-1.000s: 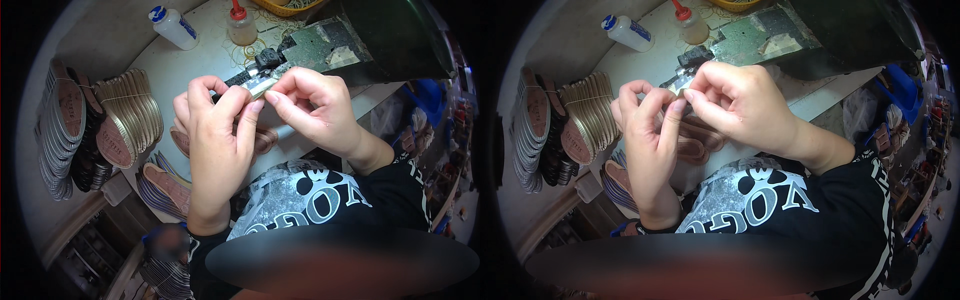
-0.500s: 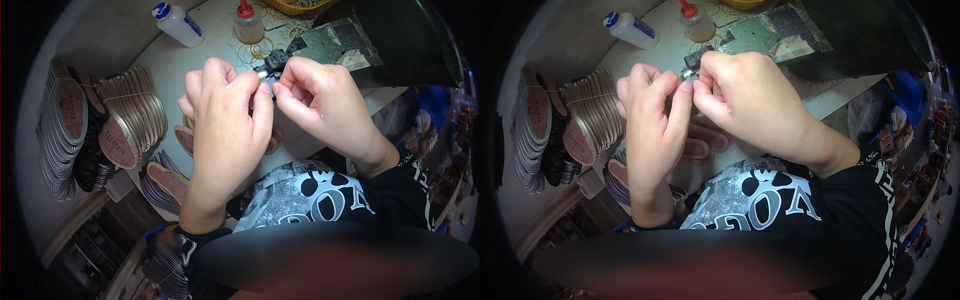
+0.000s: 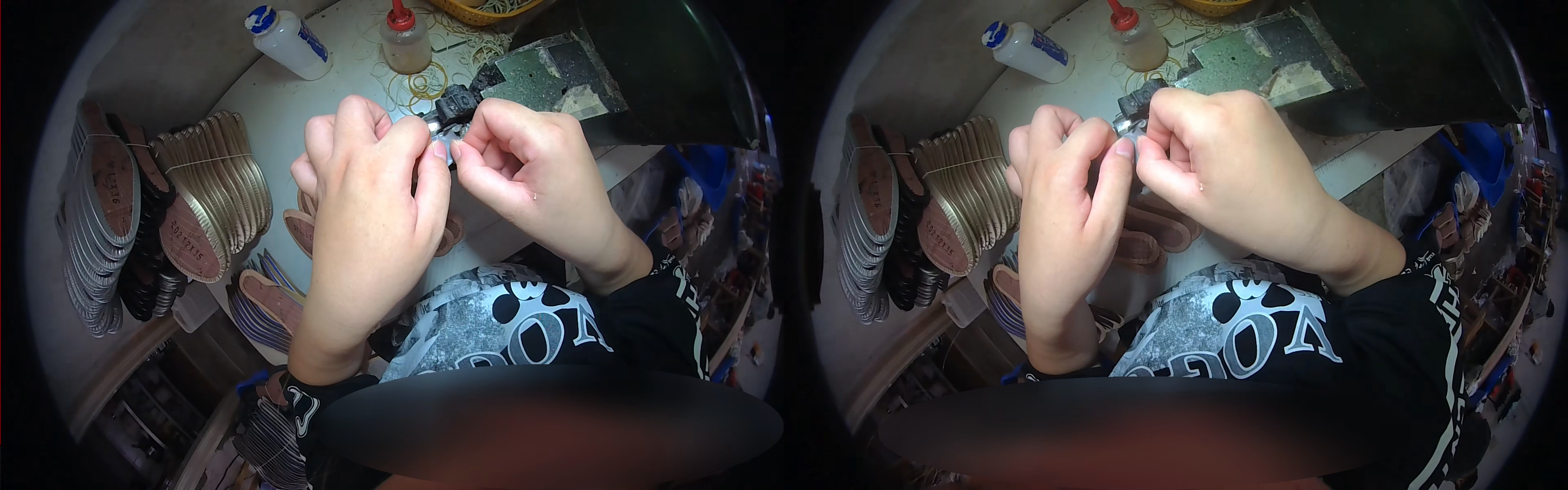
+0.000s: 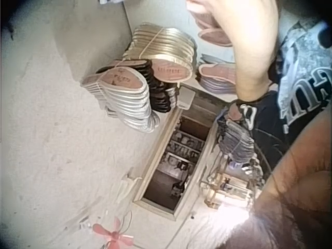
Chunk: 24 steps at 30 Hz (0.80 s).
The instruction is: The person is preparing shoe components, including applying tape and handling soles.
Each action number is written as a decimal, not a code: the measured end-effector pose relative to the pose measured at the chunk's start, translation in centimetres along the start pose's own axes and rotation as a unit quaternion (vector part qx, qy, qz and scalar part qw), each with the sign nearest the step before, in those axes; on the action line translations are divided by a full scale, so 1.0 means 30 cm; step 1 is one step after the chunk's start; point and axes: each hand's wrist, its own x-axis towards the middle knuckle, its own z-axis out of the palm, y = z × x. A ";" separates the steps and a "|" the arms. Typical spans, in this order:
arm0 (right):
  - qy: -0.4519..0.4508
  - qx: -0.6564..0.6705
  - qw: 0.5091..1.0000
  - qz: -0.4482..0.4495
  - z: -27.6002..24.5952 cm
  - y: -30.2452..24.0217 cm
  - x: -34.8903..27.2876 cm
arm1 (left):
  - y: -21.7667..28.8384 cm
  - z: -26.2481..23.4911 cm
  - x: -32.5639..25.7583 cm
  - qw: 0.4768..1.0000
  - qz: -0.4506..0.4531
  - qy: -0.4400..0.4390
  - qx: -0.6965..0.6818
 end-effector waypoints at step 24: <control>0.022 -0.049 0.998 -0.010 0.003 -0.005 0.024 | -0.015 0.002 0.028 0.999 0.024 -0.009 0.028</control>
